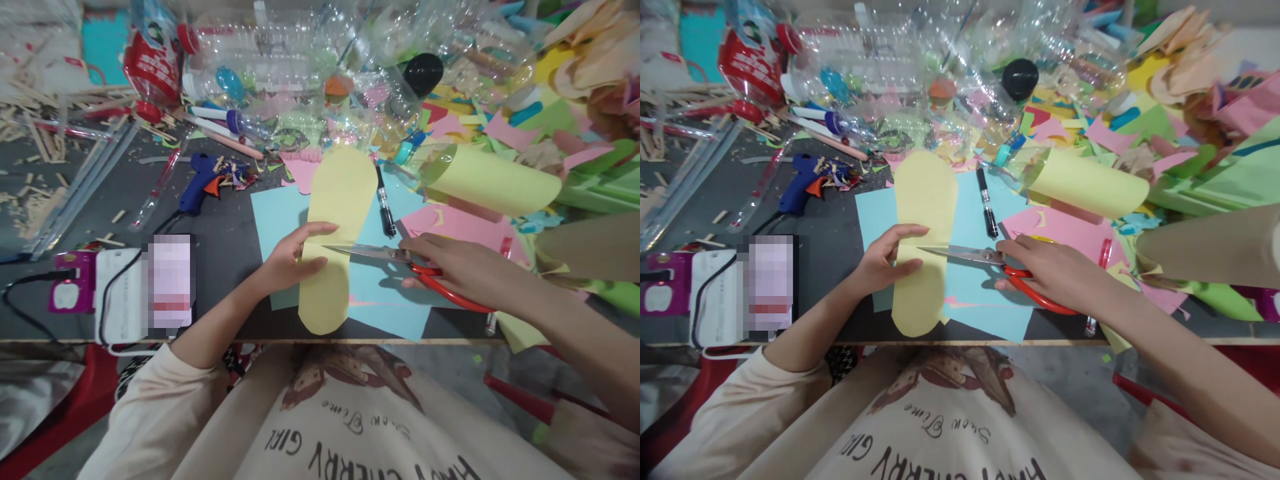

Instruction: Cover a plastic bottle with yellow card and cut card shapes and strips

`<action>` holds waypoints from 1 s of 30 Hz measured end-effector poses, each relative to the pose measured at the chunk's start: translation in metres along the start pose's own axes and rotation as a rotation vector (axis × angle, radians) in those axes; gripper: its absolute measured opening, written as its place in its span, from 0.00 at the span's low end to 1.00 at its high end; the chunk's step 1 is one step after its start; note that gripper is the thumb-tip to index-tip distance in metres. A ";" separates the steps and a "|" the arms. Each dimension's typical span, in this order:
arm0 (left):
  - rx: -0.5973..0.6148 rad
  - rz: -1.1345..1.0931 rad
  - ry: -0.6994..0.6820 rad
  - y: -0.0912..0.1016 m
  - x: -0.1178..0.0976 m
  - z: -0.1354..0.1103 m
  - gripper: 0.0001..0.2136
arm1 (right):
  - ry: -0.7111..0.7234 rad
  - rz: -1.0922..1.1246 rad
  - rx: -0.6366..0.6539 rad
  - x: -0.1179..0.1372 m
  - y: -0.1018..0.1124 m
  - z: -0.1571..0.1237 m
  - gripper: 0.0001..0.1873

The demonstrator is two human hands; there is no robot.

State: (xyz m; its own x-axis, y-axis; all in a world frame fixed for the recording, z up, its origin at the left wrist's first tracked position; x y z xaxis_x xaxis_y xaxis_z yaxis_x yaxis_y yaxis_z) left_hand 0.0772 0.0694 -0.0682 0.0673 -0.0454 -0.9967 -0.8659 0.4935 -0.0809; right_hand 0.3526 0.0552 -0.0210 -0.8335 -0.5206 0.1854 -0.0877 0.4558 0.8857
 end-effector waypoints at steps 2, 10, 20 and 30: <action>0.020 0.031 0.000 -0.001 -0.002 -0.001 0.21 | 0.029 0.014 -0.009 0.005 0.001 0.002 0.37; 0.032 0.054 -0.015 -0.003 0.000 -0.003 0.20 | 0.071 0.006 -0.018 0.016 0.008 0.011 0.37; 0.017 0.061 -0.037 -0.003 -0.003 -0.001 0.21 | 0.054 0.020 -0.034 0.013 0.001 0.010 0.41; 0.034 0.054 -0.011 -0.003 -0.001 -0.001 0.23 | 0.043 0.117 0.034 0.013 0.003 0.008 0.36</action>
State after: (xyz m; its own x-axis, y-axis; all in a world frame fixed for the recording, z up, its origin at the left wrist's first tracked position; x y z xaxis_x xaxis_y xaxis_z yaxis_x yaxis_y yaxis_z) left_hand 0.0792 0.0670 -0.0665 0.0265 -0.0084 -0.9996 -0.8509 0.5246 -0.0269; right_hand 0.3368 0.0561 -0.0192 -0.8150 -0.4927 0.3048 -0.0106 0.5387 0.8424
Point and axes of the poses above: each hand's wrist, its own z-axis towards the middle knuckle, its own y-axis out of the back of the hand, x = y × z, the point moved 3 cm from there along z, towards the middle knuckle, and after that the axes turned 14 degrees about -z, right-handed, at the moved point
